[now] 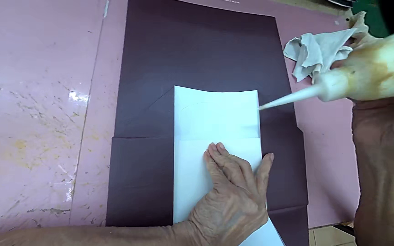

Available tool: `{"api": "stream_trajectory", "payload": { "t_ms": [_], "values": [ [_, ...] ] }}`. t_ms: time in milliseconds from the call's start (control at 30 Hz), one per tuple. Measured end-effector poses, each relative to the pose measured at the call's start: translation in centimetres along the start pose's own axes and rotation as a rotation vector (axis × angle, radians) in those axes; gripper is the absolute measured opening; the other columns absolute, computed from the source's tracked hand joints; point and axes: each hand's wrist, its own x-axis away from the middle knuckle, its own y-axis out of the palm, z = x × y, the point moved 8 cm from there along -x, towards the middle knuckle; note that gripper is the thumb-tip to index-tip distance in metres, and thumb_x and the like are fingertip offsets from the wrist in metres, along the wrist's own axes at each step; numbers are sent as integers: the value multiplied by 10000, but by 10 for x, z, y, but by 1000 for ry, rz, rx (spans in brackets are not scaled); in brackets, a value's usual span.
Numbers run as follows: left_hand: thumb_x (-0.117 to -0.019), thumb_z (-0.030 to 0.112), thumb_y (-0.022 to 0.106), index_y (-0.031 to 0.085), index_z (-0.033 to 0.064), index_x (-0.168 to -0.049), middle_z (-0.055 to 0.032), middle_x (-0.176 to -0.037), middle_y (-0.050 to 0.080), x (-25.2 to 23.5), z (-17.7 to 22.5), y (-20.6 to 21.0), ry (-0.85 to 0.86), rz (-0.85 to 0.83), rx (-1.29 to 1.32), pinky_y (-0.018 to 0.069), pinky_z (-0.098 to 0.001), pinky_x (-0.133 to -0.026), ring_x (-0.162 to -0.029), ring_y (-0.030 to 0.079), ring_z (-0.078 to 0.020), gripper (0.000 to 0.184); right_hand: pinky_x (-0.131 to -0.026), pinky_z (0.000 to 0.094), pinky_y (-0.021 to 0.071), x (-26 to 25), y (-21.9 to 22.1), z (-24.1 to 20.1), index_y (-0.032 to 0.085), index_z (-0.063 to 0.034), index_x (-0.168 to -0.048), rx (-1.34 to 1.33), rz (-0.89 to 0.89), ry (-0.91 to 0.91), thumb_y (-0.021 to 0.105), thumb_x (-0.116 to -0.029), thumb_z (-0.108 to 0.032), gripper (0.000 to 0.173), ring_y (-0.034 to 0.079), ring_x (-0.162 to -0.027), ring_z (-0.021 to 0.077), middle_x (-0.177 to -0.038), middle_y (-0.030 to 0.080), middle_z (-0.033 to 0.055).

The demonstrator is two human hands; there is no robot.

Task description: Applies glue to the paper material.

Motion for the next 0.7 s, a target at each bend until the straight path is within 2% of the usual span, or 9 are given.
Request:
{"api": "stream_trajectory", "payload": {
  "t_ms": [33, 67, 100, 167, 233, 300, 467, 633, 700],
  "values": [
    [-1036, -29, 336, 618, 97, -1414, -250, -795, 670, 0, 0, 0, 0, -3, -1, 533, -513, -731, -732, 688, -436, 488, -852, 419, 635, 8, 5, -17, 559, -83, -1220, 126, 194, 113, 707, -921, -110, 335, 730, -988, 262, -1104, 710, 90],
    [-1035, -30, 335, 619, 95, -1413, -252, -790, 670, 0, 0, 0, 2, -6, -4, 537, -515, -729, -727, 689, -439, 489, -864, 395, 632, 16, 10, -31, 528, -100, -1227, 225, 279, 185, 736, -889, -109, 397, 723, -999, 239, -1104, 698, 61],
    [-1037, -27, 333, 618, 92, -1413, -252, -784, 668, 0, 0, 0, 0, -6, -7, 537, -511, -727, -721, 688, -438, 487, -886, 385, 624, 23, 12, -40, 512, -88, -1263, 276, 288, 213, 742, -887, -96, 441, 711, -1031, 232, -1128, 685, 59],
    [-1047, -18, 331, 620, 92, -1412, -249, -777, 664, 0, 0, 0, -12, 5, -6, 538, -508, -730, -721, 686, -436, 478, -871, 364, 630, 24, 17, -45, 516, -78, -1256, 314, 303, 204, 752, -874, -89, 449, 716, -1014, 214, -1114, 688, 51],
    [-1044, -29, 329, 622, 97, -1411, -243, -761, 656, 1, 0, 0, -14, 17, -12, 533, -503, -733, -710, 679, -430, 486, -814, 328, 643, 8, 23, -37, 514, -101, -1172, 363, 383, 205, 791, -829, -149, 443, 731, -924, 161, -1020, 701, -1],
    [-1037, -53, 318, 597, 87, -1434, -244, -766, 651, 1, 0, 0, 1, 12, -29, 530, -499, -729, -717, 675, -432, 505, -737, 338, 659, -7, 26, -28, 516, -98, -1089, 354, 466, 161, 850, -753, -178, 481, 744, -834, 154, -914, 718, -13],
    [-1029, -60, 316, 560, 62, -1459, -256, -771, 640, 2, 0, 1, 12, 17, -34, 525, -506, -703, -706, 667, -449, 509, -743, 325, 664, -6, 35, -30, 506, -115, -1072, 309, 458, 116, 866, -717, -146, 507, 744, -845, 122, -909, 716, -42],
    [-1046, -42, 323, 572, 73, -1452, -252, -758, 639, 2, 0, 1, -14, 30, -20, 524, -506, -698, -702, 667, -445, 490, -740, 373, 668, 15, 6, -35, 484, -97, -1125, 318, 528, 189, 850, -736, -193, 542, 754, -848, 190, -930, 723, 11],
    [-1047, -44, 311, 563, 80, -1462, -252, -762, 634, 2, 0, 2, -10, 26, -25, 517, -508, -699, -700, 661, -441, 501, -750, 378, 665, 24, -5, -37, 477, -113, -1136, 322, 550, 216, 843, -748, -199, 540, 751, -856, 190, -945, 719, 7]
  ]
}}
